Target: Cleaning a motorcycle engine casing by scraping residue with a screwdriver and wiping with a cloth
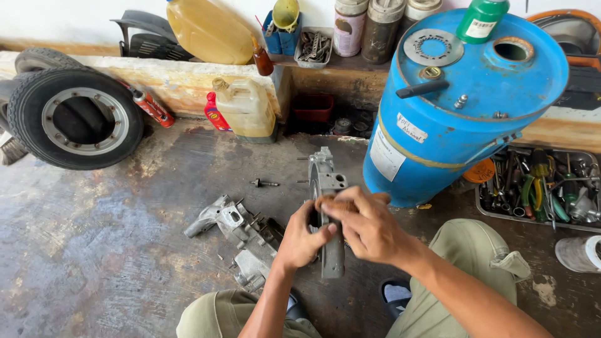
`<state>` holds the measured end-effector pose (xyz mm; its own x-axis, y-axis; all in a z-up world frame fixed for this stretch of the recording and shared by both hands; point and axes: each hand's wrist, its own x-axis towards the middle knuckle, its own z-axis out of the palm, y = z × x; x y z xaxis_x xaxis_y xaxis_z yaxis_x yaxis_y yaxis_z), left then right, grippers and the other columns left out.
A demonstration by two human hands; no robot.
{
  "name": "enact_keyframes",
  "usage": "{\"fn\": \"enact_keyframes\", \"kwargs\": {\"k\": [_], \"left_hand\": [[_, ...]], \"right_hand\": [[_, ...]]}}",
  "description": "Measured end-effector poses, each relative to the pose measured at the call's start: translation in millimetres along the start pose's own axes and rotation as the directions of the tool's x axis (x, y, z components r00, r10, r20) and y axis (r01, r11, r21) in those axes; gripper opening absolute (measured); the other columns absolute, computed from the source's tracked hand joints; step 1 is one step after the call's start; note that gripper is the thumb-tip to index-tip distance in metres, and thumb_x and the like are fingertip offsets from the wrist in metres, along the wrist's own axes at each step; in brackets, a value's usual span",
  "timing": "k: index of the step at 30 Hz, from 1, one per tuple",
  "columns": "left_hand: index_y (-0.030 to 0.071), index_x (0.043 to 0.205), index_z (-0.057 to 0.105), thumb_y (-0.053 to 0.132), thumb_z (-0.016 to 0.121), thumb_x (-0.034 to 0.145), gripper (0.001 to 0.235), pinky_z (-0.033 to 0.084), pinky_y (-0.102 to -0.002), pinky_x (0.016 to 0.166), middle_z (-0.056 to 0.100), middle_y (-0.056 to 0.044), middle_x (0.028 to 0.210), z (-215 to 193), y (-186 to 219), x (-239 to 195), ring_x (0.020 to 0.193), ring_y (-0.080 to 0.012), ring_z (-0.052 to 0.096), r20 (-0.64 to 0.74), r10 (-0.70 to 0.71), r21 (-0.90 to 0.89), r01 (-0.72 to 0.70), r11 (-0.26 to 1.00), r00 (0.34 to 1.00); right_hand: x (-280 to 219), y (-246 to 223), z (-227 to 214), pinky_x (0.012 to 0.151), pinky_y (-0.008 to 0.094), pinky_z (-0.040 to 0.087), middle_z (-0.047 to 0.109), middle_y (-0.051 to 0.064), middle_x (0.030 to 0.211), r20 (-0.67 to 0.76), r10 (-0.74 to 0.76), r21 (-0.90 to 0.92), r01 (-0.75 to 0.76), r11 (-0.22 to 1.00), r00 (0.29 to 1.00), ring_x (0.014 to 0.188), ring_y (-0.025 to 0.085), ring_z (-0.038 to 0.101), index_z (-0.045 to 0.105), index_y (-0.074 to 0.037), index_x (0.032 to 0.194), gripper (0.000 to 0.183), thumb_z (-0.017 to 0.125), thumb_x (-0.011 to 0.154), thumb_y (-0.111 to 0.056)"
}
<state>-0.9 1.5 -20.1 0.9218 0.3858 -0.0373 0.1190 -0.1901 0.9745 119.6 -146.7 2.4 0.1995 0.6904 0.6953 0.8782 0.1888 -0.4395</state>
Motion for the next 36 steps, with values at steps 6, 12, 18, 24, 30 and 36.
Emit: {"fn": "enact_keyframes", "kwargs": {"k": [6,12,18,24,30,36], "left_hand": [[0.004,0.1,0.064,0.049,0.079,0.067,0.058,0.051,-0.041,0.072,0.062,-0.013,0.08,4.1,-21.5,-0.2,0.078,-0.0252,0.062,-0.003,-0.039,-0.004,0.039,0.999,0.999],[0.004,0.102,0.063,0.058,0.08,0.063,0.069,0.052,-0.042,0.073,0.06,-0.015,0.081,0.6,-5.2,-3.9,0.081,-0.0248,0.061,-0.002,-0.019,-0.001,0.019,1.0,1.0],[0.005,0.106,0.062,0.054,0.08,0.06,0.07,0.053,-0.04,0.072,0.06,-0.015,0.082,1.8,6.8,-7.9,0.082,-0.0235,0.061,0.005,0.136,-0.052,-0.135,0.989,0.991],[-0.005,0.125,0.056,0.039,0.07,0.062,0.078,0.052,-0.04,0.087,0.07,-0.016,0.107,17.0,2.4,-14.8,0.091,-0.0254,0.061,-0.018,0.211,-0.049,-0.212,0.976,0.977],[-0.004,0.131,0.055,0.054,0.068,0.064,0.089,0.05,-0.051,0.092,0.068,-0.02,0.114,13.9,-11.1,-14.1,0.103,-0.0339,0.063,-0.011,0.155,-0.112,-0.155,0.982,0.988],[-0.002,0.146,0.045,0.067,0.069,0.066,0.108,0.05,-0.062,0.084,0.059,-0.026,0.129,-6.0,-38.4,-13.8,0.112,-0.0462,0.058,-0.025,0.104,-0.415,-0.105,0.904,0.994]], "right_hand": [[-17.1,44.5,13.7,0.076,0.044,0.056,0.058,0.013,0.115,-0.009,-0.054,-0.183,0.051,0.982,0.999,0.09,0.034,0.067,0.077,-0.013,0.115,0.035,0.055,0.089,-0.002],[-23.7,20.5,12.8,0.085,0.032,0.051,0.063,0.008,0.115,-0.074,0.106,0.267,-0.082,0.96,0.992,0.096,0.023,0.064,0.079,-0.016,0.084,0.028,0.056,0.083,0.0],[-24.5,71.2,-16.6,0.1,0.043,0.048,0.062,0.014,0.111,-0.252,0.435,0.298,-0.359,0.885,0.864,0.105,0.027,0.064,0.068,-0.005,0.09,0.024,0.046,0.096,0.003],[-10.6,41.7,-21.9,0.093,0.038,0.047,0.063,0.013,0.114,-0.078,0.494,0.323,-0.447,0.834,0.866,0.103,0.024,0.06,0.069,0.001,0.101,0.021,0.057,0.094,-0.016],[-10.8,44.1,-19.0,0.102,0.04,0.043,0.057,0.012,0.122,-0.034,0.516,0.279,-0.488,0.827,0.856,0.115,0.027,0.056,0.065,-0.003,0.116,0.031,0.06,0.089,-0.016],[-19.0,80.2,6.4,0.106,0.048,0.05,0.059,0.014,0.143,0.309,0.905,0.182,-0.952,0.247,0.294,0.131,0.03,0.058,0.053,-0.009,0.143,0.065,0.049,0.094,-0.052]]}}
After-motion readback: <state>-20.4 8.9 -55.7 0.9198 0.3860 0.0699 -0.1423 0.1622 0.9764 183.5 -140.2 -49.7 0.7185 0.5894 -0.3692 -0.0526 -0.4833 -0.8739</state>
